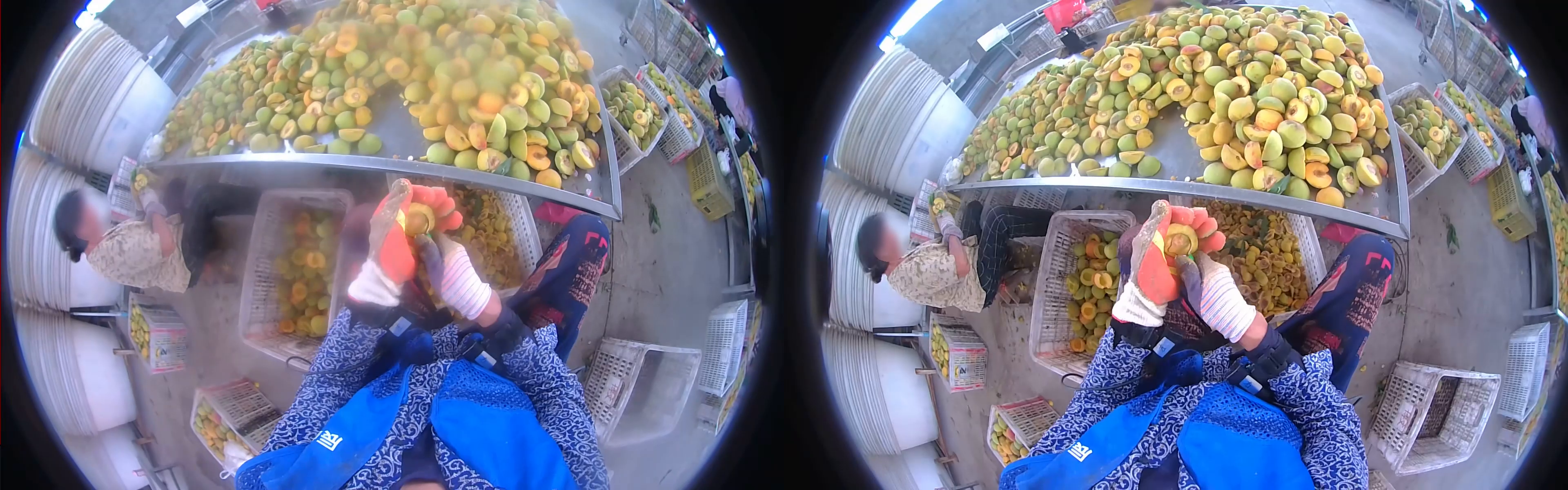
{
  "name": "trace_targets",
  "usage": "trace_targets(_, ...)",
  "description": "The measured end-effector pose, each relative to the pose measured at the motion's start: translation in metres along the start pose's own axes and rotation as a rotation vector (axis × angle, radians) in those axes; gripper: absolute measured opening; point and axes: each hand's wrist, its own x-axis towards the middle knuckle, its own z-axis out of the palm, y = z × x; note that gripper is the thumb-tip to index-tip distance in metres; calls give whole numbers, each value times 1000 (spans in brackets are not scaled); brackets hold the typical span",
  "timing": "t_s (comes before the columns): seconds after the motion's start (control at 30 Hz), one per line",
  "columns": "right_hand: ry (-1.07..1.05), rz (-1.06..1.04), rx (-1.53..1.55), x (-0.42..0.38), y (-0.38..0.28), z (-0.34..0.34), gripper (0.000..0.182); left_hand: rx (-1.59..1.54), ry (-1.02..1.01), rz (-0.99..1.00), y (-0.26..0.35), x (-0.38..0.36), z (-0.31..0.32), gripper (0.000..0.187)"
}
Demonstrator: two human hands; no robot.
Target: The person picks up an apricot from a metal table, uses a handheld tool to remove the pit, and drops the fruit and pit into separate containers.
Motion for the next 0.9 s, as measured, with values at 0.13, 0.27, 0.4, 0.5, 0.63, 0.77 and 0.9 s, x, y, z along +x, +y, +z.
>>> trace_targets(0.13, -61, -157, -94, -2, 17, 0, 28, 12, 126, 25, -8, 1, 8, 42)
trace_targets(0.27, -169, -118, 143, -4, 12, -15, 29, 69, 128, 62, -12, 0, 19, 38)
trace_targets(0.4, -362, 151, 372, -8, 13, -46, 34, 167, -2, 118, -29, 11, 15, 34)
trace_targets(0.5, -503, 654, 819, -10, 19, -71, 40, 279, -228, 77, -35, 23, 16, 31)
trace_targets(0.63, -591, 577, 1054, -8, 26, -92, 48, 170, -303, -210, -33, 36, 41, 33)
trace_targets(0.77, -736, 532, 1417, -4, 64, -100, 47, 33, -151, -279, -37, 55, 56, 33)
trace_targets(0.9, -692, 391, 1941, 0, 64, -90, 48, 365, -79, -10, 10, 58, 18, 24)
